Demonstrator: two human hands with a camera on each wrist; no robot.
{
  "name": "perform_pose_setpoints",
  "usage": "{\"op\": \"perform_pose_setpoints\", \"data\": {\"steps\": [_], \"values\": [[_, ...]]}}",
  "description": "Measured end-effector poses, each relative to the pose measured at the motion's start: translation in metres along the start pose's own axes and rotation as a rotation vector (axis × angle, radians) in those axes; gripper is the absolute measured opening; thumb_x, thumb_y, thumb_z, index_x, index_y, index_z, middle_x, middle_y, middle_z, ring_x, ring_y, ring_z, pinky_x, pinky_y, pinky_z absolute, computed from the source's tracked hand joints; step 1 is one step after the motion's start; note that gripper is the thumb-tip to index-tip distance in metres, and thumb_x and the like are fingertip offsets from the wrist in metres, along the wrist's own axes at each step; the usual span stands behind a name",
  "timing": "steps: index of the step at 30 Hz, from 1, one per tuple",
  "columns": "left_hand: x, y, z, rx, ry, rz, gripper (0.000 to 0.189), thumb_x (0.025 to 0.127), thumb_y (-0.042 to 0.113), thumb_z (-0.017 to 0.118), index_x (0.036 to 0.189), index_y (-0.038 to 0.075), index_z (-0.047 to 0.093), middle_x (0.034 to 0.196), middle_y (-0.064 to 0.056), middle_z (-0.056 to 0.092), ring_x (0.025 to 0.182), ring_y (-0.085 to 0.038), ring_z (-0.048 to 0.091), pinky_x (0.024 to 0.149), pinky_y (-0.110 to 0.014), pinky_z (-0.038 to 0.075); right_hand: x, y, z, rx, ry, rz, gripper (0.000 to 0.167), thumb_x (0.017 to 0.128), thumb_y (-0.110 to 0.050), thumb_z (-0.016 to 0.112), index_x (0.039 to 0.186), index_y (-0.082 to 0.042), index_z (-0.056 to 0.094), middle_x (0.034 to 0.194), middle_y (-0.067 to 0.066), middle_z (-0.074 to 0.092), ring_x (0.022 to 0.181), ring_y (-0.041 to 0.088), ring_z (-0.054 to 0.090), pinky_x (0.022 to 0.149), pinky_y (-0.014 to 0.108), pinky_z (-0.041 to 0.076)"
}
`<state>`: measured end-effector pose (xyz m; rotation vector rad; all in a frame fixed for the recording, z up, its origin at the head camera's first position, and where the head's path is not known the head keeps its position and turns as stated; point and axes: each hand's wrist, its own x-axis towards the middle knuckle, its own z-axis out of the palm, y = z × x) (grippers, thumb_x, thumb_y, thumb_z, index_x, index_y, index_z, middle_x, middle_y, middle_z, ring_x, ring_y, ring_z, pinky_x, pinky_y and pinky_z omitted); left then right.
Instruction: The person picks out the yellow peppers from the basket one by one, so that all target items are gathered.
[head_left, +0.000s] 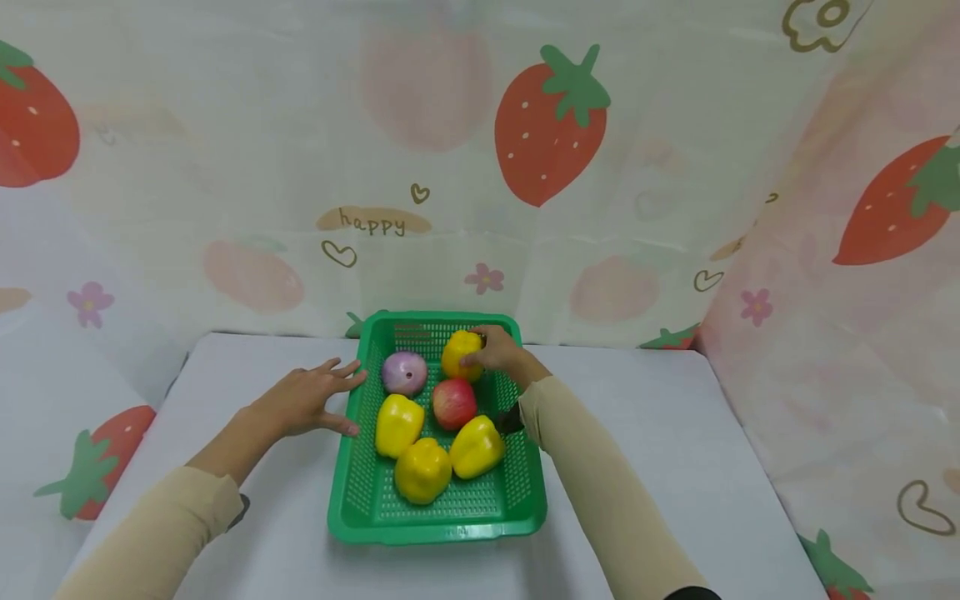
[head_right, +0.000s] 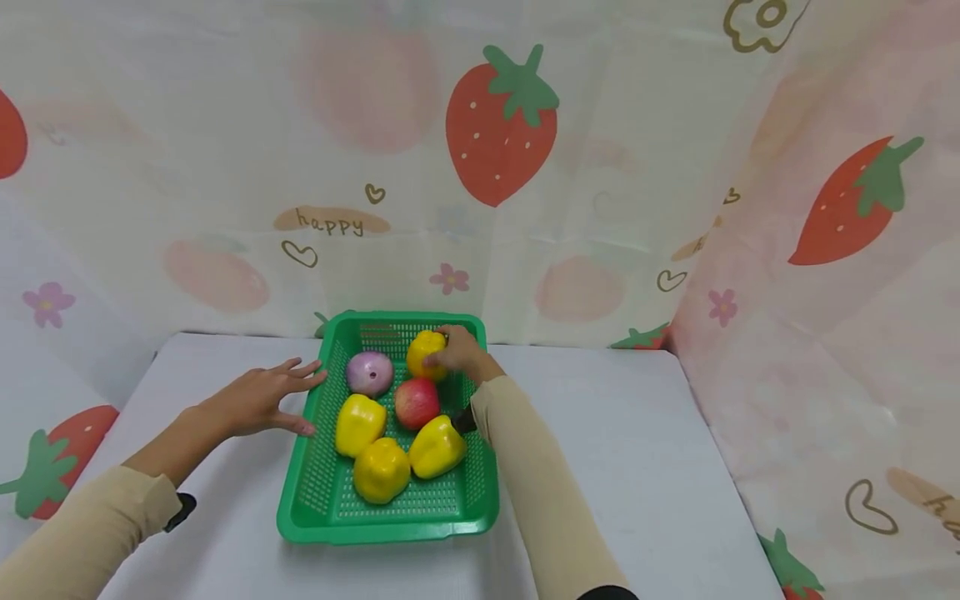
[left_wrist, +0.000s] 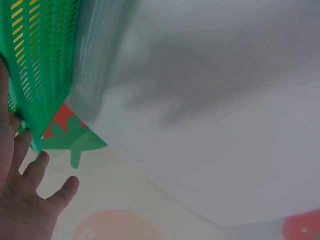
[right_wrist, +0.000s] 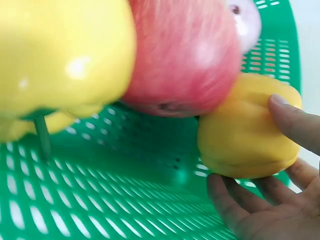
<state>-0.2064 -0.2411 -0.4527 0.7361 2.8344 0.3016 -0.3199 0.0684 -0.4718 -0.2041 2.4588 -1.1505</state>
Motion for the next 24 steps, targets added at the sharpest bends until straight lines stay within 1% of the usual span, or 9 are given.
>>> {"op": "perform_pose_setpoints", "data": {"steps": [5, 10, 14, 17, 20, 24], "values": [[0.0, -0.001, 0.001, -0.014, 0.005, 0.004, 0.09, 0.078, 0.053, 0.079, 0.147, 0.005, 0.048, 0.153, -0.019, 0.041, 0.14, -0.05, 0.033, 0.101, -0.073, 0.036, -0.009, -0.013, -0.02, 0.025, -0.021, -0.051, 0.06, 0.093, -0.012, 0.071, 0.146, -0.001, 0.045, 0.13, 0.02, 0.058, 0.112, 0.032, 0.056, 0.104, 0.04, 0.048], [-0.002, -0.001, 0.002, -0.019, 0.016, 0.013, 0.09, 0.077, 0.053, 0.079, 0.146, 0.004, 0.048, 0.153, -0.019, 0.04, 0.14, -0.05, 0.033, 0.101, -0.072, 0.037, -0.016, -0.026, -0.044, -0.01, -0.011, -0.139, 0.057, 0.094, -0.017, 0.071, 0.144, -0.004, 0.048, 0.131, 0.017, 0.057, 0.116, 0.032, 0.054, 0.104, 0.042, 0.047], [0.0, 0.0, 0.002, -0.02, 0.012, 0.009, 0.09, 0.077, 0.055, 0.078, 0.147, 0.005, 0.048, 0.154, -0.018, 0.04, 0.14, -0.05, 0.033, 0.101, -0.072, 0.036, -0.021, -0.032, -0.065, -0.006, -0.013, -0.212, 0.054, 0.094, -0.019, 0.07, 0.143, -0.01, 0.05, 0.13, 0.013, 0.056, 0.118, 0.031, 0.053, 0.104, 0.043, 0.047], [0.001, 0.001, 0.002, -0.02, 0.007, 0.009, 0.09, 0.078, 0.056, 0.077, 0.147, 0.006, 0.047, 0.154, -0.018, 0.04, 0.14, -0.05, 0.033, 0.101, -0.072, 0.036, -0.027, -0.033, -0.082, 0.001, -0.014, -0.257, 0.053, 0.094, -0.02, 0.071, 0.142, -0.011, 0.051, 0.126, 0.012, 0.057, 0.117, 0.031, 0.053, 0.102, 0.044, 0.048], [0.0, 0.002, 0.001, -0.017, 0.008, 0.011, 0.09, 0.078, 0.055, 0.077, 0.147, 0.005, 0.048, 0.153, -0.019, 0.041, 0.139, -0.05, 0.034, 0.1, -0.072, 0.037, -0.033, -0.029, -0.096, 0.002, -0.01, -0.256, 0.055, 0.094, -0.021, 0.07, 0.144, -0.009, 0.049, 0.128, 0.012, 0.057, 0.117, 0.032, 0.053, 0.099, 0.045, 0.05], [-0.001, 0.002, 0.001, -0.012, 0.014, 0.012, 0.089, 0.078, 0.053, 0.078, 0.146, 0.005, 0.048, 0.153, -0.019, 0.041, 0.139, -0.051, 0.034, 0.1, -0.072, 0.037, -0.04, -0.016, -0.114, 0.008, 0.019, -0.196, 0.058, 0.095, -0.022, 0.069, 0.145, -0.007, 0.045, 0.132, 0.014, 0.055, 0.117, 0.033, 0.053, 0.097, 0.047, 0.051]]}}
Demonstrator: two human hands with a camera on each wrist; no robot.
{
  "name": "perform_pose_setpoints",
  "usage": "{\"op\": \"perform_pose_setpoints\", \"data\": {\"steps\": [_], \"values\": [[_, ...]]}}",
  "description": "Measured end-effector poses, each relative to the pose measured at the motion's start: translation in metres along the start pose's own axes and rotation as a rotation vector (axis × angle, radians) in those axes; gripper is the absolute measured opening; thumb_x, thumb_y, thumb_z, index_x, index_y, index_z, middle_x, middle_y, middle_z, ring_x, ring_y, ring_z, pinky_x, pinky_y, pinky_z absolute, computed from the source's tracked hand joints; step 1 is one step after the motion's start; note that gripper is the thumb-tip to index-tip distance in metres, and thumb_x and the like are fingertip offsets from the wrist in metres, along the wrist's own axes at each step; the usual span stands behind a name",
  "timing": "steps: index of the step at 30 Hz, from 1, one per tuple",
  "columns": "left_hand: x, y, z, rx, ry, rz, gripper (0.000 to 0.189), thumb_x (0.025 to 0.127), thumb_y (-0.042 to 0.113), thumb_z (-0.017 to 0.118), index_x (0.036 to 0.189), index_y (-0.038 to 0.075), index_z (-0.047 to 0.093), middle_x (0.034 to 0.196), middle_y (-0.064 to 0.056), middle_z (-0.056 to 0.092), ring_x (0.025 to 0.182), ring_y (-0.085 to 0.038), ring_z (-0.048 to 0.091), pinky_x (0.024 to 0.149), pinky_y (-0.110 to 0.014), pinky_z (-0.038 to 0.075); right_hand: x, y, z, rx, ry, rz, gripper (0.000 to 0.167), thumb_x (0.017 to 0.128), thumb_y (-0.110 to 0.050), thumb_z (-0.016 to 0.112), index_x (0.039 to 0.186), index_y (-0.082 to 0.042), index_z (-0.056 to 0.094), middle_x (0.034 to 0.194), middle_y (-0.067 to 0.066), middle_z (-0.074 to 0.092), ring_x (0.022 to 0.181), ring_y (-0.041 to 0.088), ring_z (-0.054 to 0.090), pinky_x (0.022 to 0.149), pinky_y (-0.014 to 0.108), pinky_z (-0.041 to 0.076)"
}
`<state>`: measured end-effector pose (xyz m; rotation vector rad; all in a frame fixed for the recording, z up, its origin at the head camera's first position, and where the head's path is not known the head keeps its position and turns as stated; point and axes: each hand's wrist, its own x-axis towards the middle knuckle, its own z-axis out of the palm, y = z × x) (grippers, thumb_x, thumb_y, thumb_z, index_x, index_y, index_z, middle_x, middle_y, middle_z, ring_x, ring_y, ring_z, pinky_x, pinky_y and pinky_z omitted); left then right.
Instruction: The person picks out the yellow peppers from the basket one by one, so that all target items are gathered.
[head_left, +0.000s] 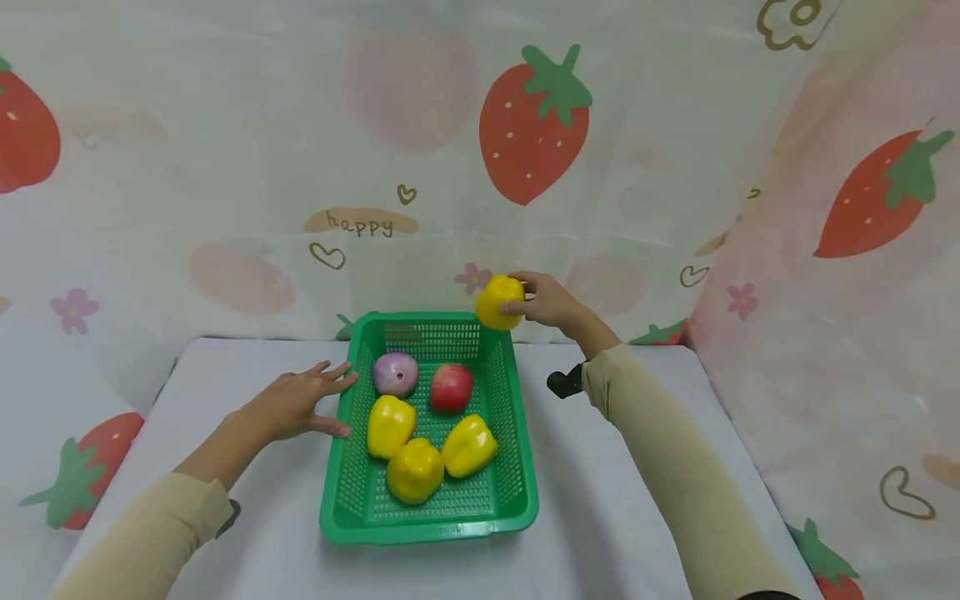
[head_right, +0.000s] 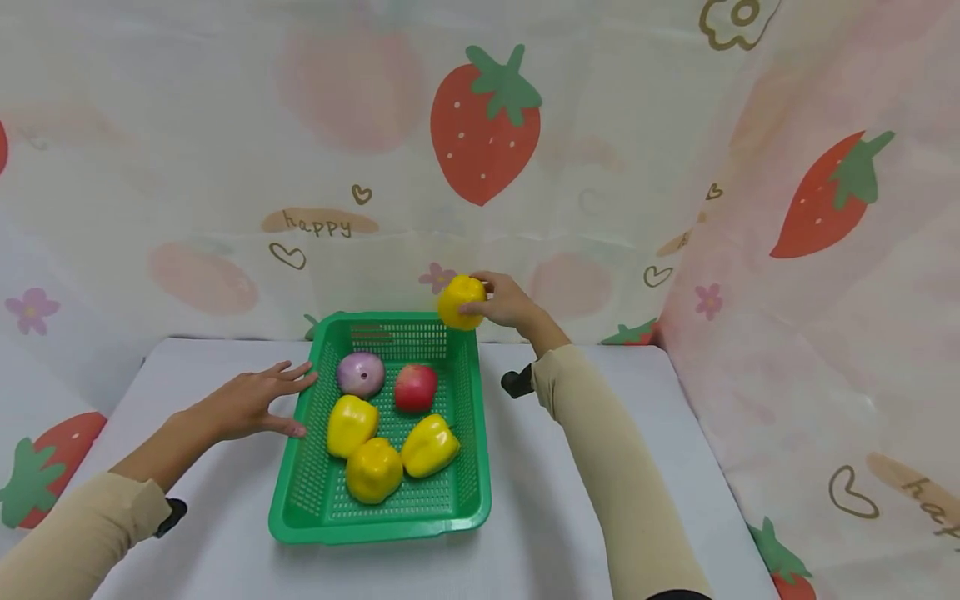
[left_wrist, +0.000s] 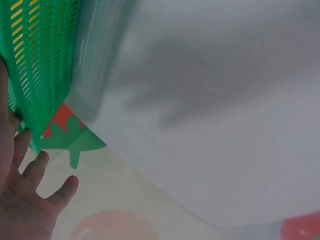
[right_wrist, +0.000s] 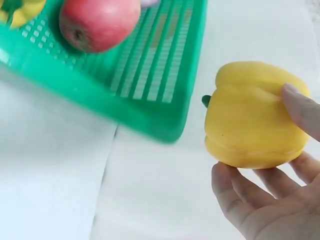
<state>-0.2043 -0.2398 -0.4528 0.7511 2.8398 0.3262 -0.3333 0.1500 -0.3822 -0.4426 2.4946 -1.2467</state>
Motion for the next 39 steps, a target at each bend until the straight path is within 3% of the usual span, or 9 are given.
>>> {"op": "perform_pose_setpoints", "data": {"steps": [8, 18, 27, 33, 39], "values": [[0.001, -0.001, 0.001, 0.005, 0.004, 0.001, 0.088, 0.078, 0.051, 0.079, 0.146, 0.004, 0.048, 0.152, -0.02, 0.042, 0.139, -0.051, 0.033, 0.099, -0.073, 0.036, -0.017, 0.046, -0.025, 0.011, 0.054, 0.109, 0.055, 0.096, -0.018, 0.068, 0.144, -0.004, 0.045, 0.135, 0.018, 0.052, 0.119, 0.036, 0.051, 0.1, 0.05, 0.049], [0.001, 0.0, 0.0, -0.001, -0.002, -0.005, 0.088, 0.078, 0.051, 0.079, 0.146, 0.004, 0.048, 0.152, -0.02, 0.041, 0.139, -0.051, 0.033, 0.1, -0.074, 0.035, -0.042, 0.1, -0.033, 0.019, 0.097, 0.224, 0.058, 0.097, -0.016, 0.067, 0.146, 0.0, 0.042, 0.139, 0.023, 0.048, 0.117, 0.038, 0.05, 0.099, 0.05, 0.048], [-0.003, 0.003, -0.002, -0.018, 0.007, 0.008, 0.087, 0.079, 0.05, 0.078, 0.146, 0.003, 0.048, 0.153, -0.02, 0.041, 0.138, -0.051, 0.035, 0.1, -0.072, 0.036, -0.051, 0.148, -0.021, 0.048, 0.202, 0.321, 0.065, 0.098, -0.02, 0.065, 0.151, 0.001, 0.034, 0.149, 0.03, 0.036, 0.128, 0.042, 0.043, 0.11, 0.054, 0.038], [-0.005, 0.004, -0.003, -0.02, 0.021, 0.019, 0.086, 0.079, 0.049, 0.079, 0.145, 0.002, 0.049, 0.152, -0.021, 0.042, 0.137, -0.051, 0.036, 0.1, -0.071, 0.038, -0.048, 0.163, -0.006, 0.065, 0.245, 0.342, 0.065, 0.098, -0.018, 0.064, 0.152, 0.0, 0.032, 0.153, 0.03, 0.033, 0.136, 0.043, 0.038, 0.112, 0.053, 0.036], [-0.004, 0.002, -0.002, -0.02, 0.014, 0.014, 0.088, 0.079, 0.05, 0.078, 0.146, 0.003, 0.047, 0.153, -0.021, 0.04, 0.138, -0.052, 0.035, 0.101, -0.071, 0.037, -0.048, 0.164, 0.002, 0.1, 0.222, 0.392, 0.072, 0.098, -0.021, 0.065, 0.155, -0.001, 0.026, 0.157, 0.029, 0.027, 0.141, 0.043, 0.033, 0.114, 0.053, 0.033]]}}
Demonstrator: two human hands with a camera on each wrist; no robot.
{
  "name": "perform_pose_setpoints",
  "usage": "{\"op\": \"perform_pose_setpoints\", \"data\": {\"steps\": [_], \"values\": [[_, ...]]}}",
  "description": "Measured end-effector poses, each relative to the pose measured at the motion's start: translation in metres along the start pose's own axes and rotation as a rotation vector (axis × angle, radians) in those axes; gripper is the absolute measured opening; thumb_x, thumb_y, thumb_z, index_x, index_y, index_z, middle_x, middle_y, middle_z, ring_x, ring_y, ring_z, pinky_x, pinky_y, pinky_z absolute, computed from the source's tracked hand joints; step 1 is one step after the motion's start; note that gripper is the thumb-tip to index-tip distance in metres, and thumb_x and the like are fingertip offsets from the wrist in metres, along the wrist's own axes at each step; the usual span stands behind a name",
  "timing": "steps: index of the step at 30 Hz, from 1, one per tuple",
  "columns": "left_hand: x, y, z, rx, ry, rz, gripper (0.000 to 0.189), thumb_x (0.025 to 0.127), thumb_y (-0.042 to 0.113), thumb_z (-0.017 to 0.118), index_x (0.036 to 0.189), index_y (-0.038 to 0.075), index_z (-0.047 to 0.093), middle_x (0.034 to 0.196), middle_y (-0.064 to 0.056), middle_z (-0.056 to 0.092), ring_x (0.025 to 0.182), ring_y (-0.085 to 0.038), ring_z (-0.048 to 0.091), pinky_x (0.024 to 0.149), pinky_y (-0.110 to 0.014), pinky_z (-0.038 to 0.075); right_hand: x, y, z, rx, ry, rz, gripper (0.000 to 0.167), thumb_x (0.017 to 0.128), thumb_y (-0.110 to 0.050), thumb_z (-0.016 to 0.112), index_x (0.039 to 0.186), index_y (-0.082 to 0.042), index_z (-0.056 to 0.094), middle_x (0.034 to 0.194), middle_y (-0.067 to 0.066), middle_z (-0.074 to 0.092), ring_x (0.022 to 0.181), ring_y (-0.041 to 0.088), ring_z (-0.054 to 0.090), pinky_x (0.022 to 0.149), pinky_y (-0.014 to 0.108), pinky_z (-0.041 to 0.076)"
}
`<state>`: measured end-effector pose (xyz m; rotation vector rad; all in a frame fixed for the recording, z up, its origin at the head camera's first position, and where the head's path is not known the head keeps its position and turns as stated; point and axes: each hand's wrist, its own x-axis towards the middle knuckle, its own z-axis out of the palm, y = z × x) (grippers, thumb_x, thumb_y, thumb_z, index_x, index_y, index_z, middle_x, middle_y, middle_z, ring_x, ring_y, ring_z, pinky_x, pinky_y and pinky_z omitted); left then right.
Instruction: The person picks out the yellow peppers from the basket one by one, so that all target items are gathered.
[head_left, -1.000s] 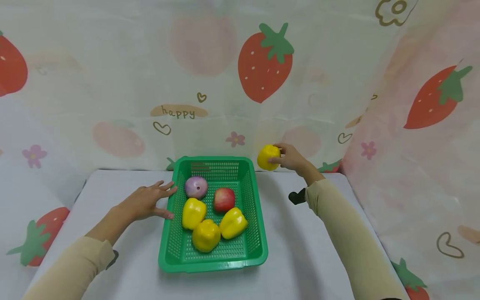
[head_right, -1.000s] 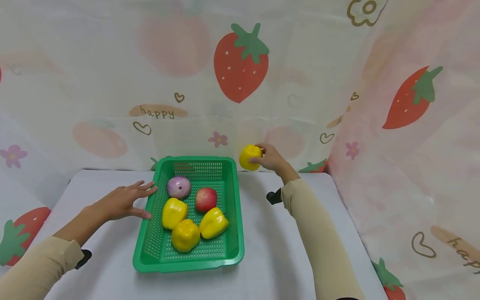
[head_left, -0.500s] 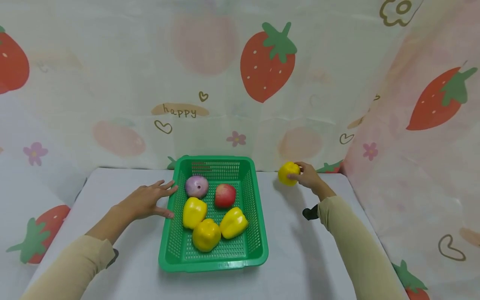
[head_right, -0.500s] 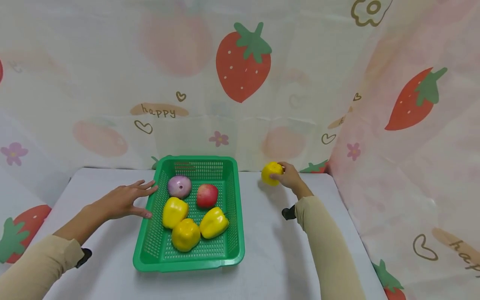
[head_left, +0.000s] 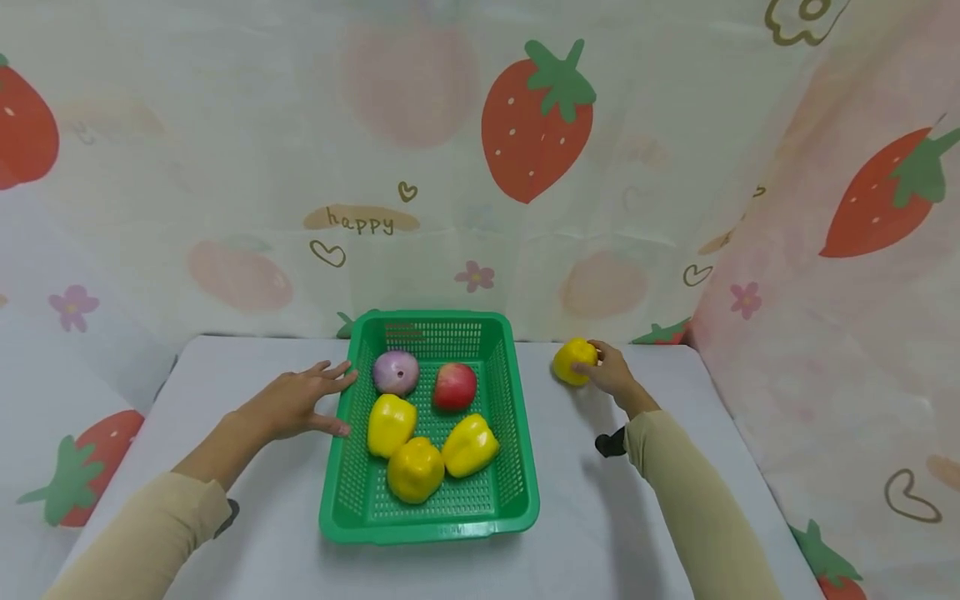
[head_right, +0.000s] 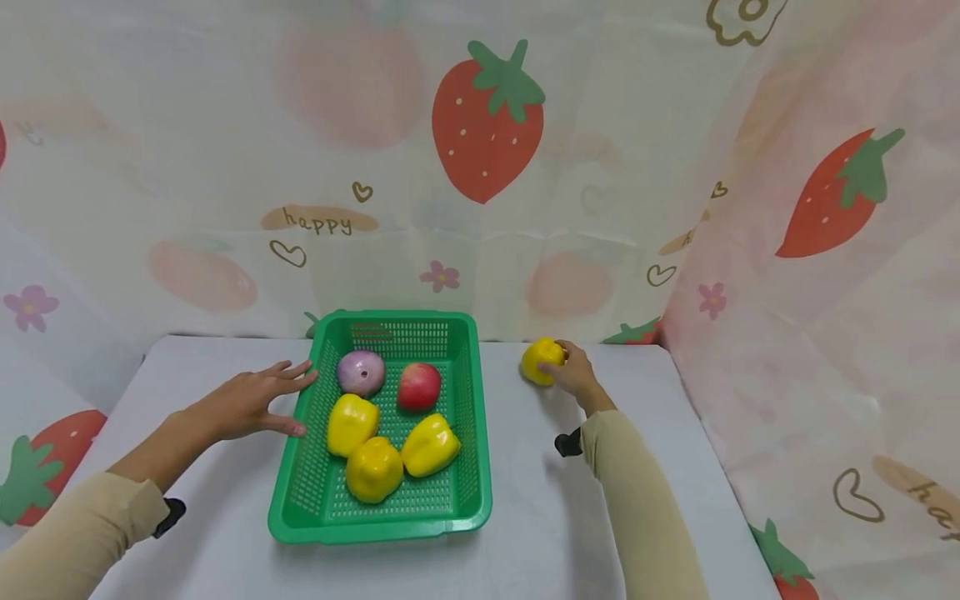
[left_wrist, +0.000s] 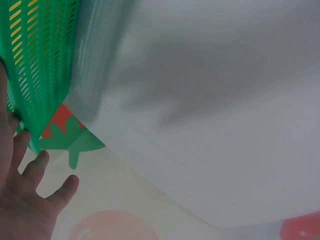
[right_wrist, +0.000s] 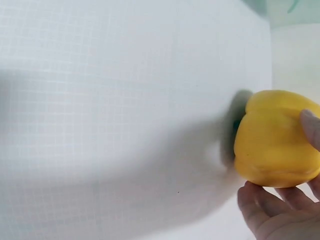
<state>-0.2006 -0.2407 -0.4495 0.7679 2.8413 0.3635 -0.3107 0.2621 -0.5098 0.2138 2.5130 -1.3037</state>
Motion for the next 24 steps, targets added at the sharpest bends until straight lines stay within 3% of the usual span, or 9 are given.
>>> {"op": "perform_pose_setpoints", "data": {"steps": [15, 24], "values": [[0.001, -0.003, 0.003, 0.008, 0.01, 0.008, 0.088, 0.079, 0.053, 0.078, 0.146, 0.003, 0.048, 0.152, -0.02, 0.041, 0.137, -0.052, 0.037, 0.099, -0.071, 0.039, -0.004, -0.003, -0.01, -0.064, -0.057, 0.018, 0.081, 0.095, -0.027, 0.068, 0.157, -0.003, 0.022, 0.156, 0.03, 0.027, 0.142, 0.045, 0.029, 0.116, 0.057, 0.029], [0.002, -0.003, 0.004, 0.006, 0.008, 0.015, 0.088, 0.079, 0.051, 0.078, 0.145, 0.002, 0.049, 0.152, -0.021, 0.041, 0.137, -0.052, 0.037, 0.1, -0.07, 0.039, -0.014, -0.034, -0.033, -0.158, -0.137, -0.062, 0.076, 0.097, -0.03, 0.065, 0.156, -0.003, 0.025, 0.156, 0.031, 0.027, 0.141, 0.048, 0.03, 0.113, 0.063, 0.028]]}}
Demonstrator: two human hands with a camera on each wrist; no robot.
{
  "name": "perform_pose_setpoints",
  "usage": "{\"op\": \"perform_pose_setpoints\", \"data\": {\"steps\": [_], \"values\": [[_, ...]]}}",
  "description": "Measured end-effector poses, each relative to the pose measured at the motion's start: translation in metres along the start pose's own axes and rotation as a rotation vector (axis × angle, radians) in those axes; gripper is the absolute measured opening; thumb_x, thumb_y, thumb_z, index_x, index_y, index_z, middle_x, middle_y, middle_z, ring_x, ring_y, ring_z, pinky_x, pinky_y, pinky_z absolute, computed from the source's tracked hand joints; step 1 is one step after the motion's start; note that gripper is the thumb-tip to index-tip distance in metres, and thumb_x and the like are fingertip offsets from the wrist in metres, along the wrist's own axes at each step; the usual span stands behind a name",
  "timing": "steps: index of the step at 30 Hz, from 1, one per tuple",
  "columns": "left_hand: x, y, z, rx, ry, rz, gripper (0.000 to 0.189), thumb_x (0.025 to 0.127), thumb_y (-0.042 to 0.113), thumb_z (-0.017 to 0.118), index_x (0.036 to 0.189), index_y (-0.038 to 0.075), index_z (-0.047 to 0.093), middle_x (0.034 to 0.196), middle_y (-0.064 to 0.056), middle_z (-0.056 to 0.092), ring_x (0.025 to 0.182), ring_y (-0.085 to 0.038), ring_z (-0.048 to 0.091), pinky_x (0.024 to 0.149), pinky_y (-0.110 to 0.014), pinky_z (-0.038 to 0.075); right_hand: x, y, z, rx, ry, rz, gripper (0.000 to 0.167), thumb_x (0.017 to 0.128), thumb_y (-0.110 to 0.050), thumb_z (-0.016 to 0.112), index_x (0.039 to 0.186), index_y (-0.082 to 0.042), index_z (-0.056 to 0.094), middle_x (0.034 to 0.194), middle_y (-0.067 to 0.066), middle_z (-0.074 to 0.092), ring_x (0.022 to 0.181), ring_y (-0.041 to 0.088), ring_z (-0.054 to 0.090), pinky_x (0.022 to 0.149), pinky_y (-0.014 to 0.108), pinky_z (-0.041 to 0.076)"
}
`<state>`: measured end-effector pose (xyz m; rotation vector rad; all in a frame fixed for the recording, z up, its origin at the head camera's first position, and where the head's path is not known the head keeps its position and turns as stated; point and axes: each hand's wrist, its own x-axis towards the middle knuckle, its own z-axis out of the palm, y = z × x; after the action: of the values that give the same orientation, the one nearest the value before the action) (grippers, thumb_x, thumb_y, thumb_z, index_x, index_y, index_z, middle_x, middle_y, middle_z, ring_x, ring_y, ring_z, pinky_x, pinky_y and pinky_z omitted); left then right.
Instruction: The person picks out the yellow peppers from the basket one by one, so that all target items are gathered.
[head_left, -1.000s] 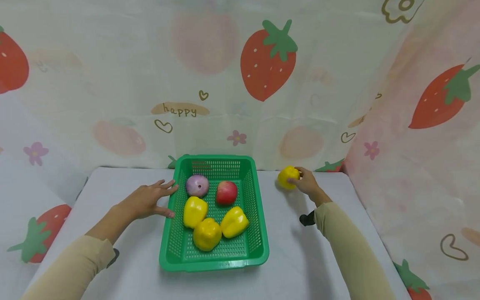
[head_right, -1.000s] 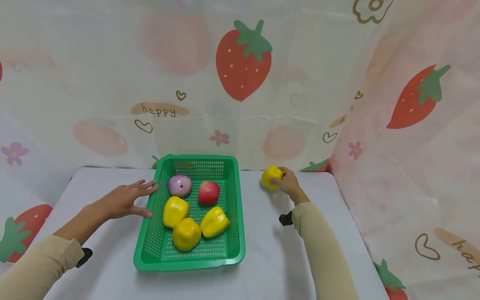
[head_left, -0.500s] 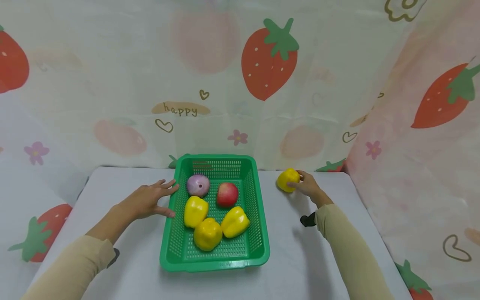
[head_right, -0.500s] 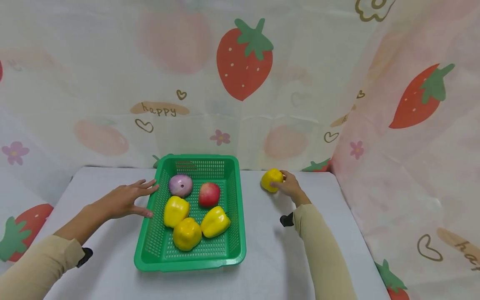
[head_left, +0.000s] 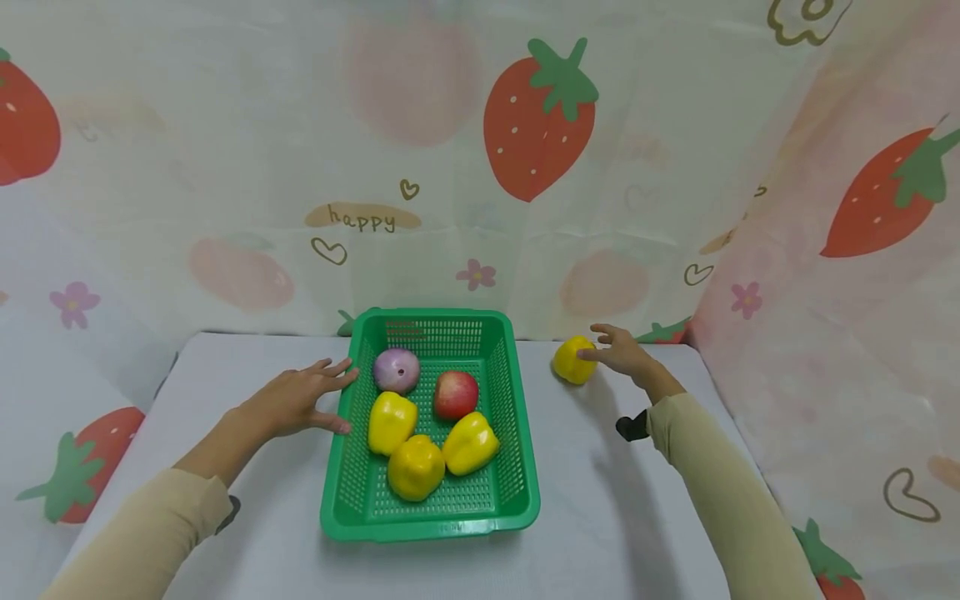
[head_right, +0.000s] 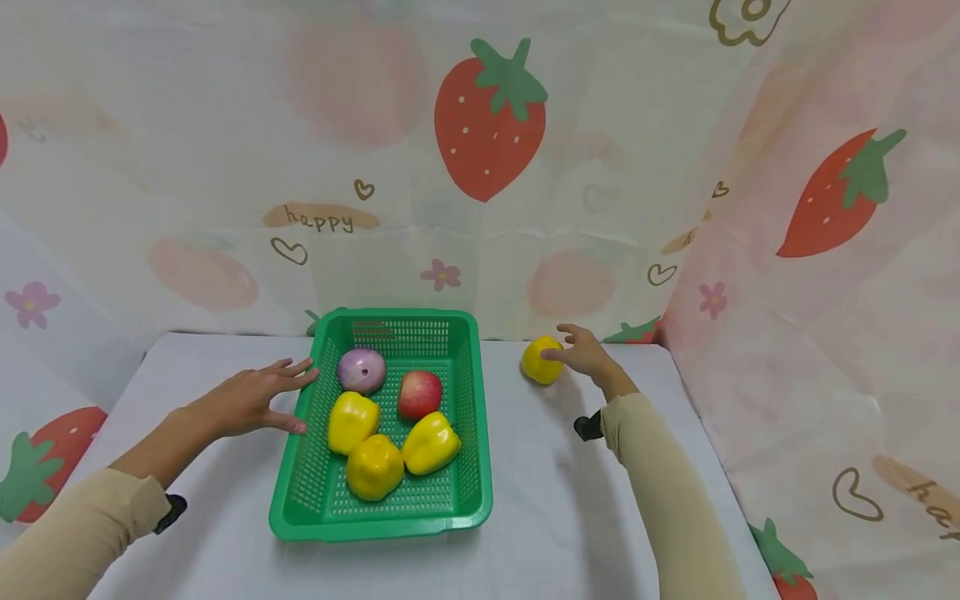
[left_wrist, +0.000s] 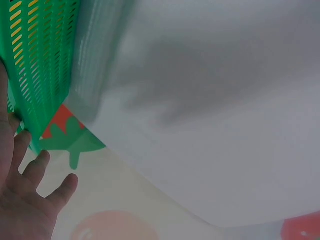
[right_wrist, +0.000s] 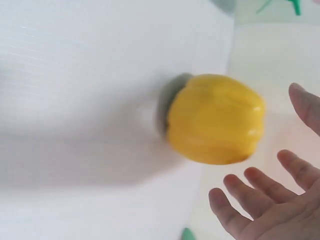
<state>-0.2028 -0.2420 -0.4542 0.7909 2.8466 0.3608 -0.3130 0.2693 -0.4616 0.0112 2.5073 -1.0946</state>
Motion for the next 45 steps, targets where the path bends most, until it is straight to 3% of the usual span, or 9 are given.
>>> {"op": "perform_pose_setpoints", "data": {"steps": [10, 14, 19, 27, 35, 41, 45], "values": [[-0.001, 0.002, -0.001, -0.007, -0.009, -0.006, 0.087, 0.08, 0.051, 0.078, 0.146, 0.002, 0.047, 0.153, -0.021, 0.04, 0.137, -0.052, 0.036, 0.101, -0.07, 0.037, -0.018, -0.053, -0.016, -0.028, -0.128, -0.251, 0.087, 0.092, -0.036, 0.073, 0.159, -0.01, 0.023, 0.163, 0.016, 0.023, 0.146, 0.04, 0.03, 0.115, 0.057, 0.03], [-0.001, 0.003, -0.002, -0.014, -0.011, -0.014, 0.086, 0.08, 0.05, 0.078, 0.146, 0.003, 0.047, 0.153, -0.021, 0.04, 0.137, -0.052, 0.036, 0.102, -0.07, 0.036, -0.028, -0.075, -0.01, 0.001, -0.236, -0.316, 0.084, 0.091, -0.031, 0.075, 0.158, -0.014, 0.027, 0.161, 0.014, 0.029, 0.145, 0.037, 0.033, 0.115, 0.056, 0.03], [-0.002, 0.005, -0.004, -0.017, -0.021, -0.028, 0.086, 0.081, 0.049, 0.078, 0.147, 0.003, 0.046, 0.153, -0.022, 0.039, 0.138, -0.052, 0.035, 0.103, -0.071, 0.035, -0.034, -0.094, 0.008, -0.013, -0.378, -0.353, 0.079, 0.091, -0.025, 0.075, 0.156, -0.014, 0.032, 0.157, 0.013, 0.038, 0.14, 0.033, 0.042, 0.111, 0.051, 0.039], [0.0, 0.003, -0.002, -0.019, -0.027, -0.041, 0.087, 0.081, 0.05, 0.077, 0.148, 0.004, 0.046, 0.154, -0.021, 0.039, 0.138, -0.051, 0.036, 0.103, -0.07, 0.035, -0.033, -0.109, 0.037, -0.005, -0.648, -0.34, 0.079, 0.088, -0.017, 0.077, 0.154, -0.01, 0.034, 0.154, 0.013, 0.043, 0.142, 0.035, 0.039, 0.109, 0.045, 0.043], [0.0, 0.002, 0.0, -0.015, -0.024, -0.038, 0.087, 0.081, 0.051, 0.077, 0.148, 0.005, 0.046, 0.154, -0.021, 0.039, 0.137, -0.051, 0.038, 0.103, -0.07, 0.035, -0.034, -0.118, 0.06, -0.051, -0.729, -0.296, 0.081, 0.086, -0.02, 0.08, 0.154, -0.013, 0.036, 0.152, 0.009, 0.046, 0.143, 0.03, 0.039, 0.11, 0.044, 0.042], [0.0, -0.001, 0.002, -0.018, -0.014, -0.034, 0.087, 0.08, 0.051, 0.077, 0.147, 0.005, 0.046, 0.153, -0.021, 0.04, 0.136, -0.051, 0.038, 0.102, -0.071, 0.036, -0.03, -0.123, 0.078, -0.172, -0.82, -0.244, 0.087, 0.085, -0.016, 0.081, 0.156, -0.012, 0.032, 0.156, 0.014, 0.04, 0.142, 0.032, 0.039, 0.109, 0.043, 0.043], [0.0, -0.001, 0.003, -0.023, -0.012, -0.04, 0.087, 0.08, 0.05, 0.078, 0.148, 0.005, 0.046, 0.154, -0.021, 0.039, 0.137, -0.051, 0.037, 0.102, -0.071, 0.035, -0.028, -0.124, 0.089, -0.213, -0.829, -0.233, 0.083, 0.085, -0.011, 0.08, 0.155, -0.014, 0.035, 0.155, 0.012, 0.04, 0.143, 0.031, 0.038, 0.11, 0.042, 0.042]]}}
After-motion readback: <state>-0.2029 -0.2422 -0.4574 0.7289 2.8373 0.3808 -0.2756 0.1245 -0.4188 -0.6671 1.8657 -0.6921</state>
